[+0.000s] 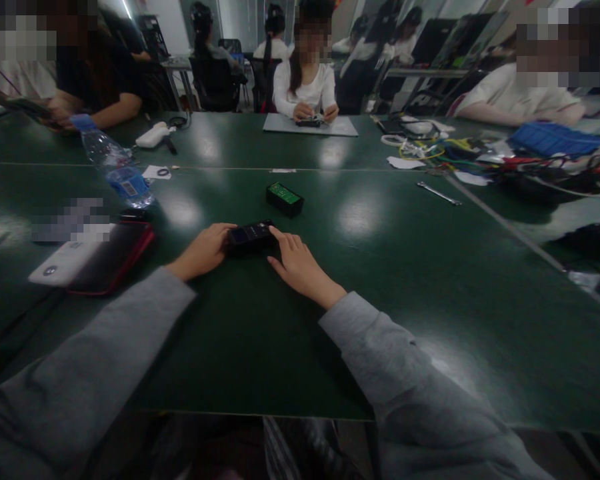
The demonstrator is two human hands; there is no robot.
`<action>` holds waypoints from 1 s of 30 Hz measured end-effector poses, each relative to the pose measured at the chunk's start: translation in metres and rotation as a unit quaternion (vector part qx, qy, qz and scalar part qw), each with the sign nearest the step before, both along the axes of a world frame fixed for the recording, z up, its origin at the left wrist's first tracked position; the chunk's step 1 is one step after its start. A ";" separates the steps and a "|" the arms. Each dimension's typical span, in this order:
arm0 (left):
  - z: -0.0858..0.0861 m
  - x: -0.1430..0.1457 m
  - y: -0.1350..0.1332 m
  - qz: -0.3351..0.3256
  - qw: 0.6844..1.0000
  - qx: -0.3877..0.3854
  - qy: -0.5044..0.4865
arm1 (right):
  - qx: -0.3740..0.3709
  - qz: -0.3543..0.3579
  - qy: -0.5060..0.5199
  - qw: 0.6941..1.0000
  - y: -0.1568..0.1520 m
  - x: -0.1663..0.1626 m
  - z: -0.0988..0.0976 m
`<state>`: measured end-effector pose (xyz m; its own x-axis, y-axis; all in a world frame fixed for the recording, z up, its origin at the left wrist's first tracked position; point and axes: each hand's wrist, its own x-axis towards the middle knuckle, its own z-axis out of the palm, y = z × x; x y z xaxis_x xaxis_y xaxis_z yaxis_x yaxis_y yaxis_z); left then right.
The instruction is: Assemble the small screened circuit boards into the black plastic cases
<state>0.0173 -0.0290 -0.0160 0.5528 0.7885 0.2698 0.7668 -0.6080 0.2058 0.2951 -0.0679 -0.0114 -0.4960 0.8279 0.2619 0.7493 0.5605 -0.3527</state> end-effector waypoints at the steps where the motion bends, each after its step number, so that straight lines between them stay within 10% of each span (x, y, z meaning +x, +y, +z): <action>1: 0.000 0.000 0.000 0.000 1.000 0.000 -0.001 | 0.000 0.001 0.002 1.000 0.000 0.000 0.000; 30: 0.002 0.001 -0.001 0.001 1.000 -0.004 -0.004 | -0.003 0.004 0.005 1.000 0.000 0.000 -0.001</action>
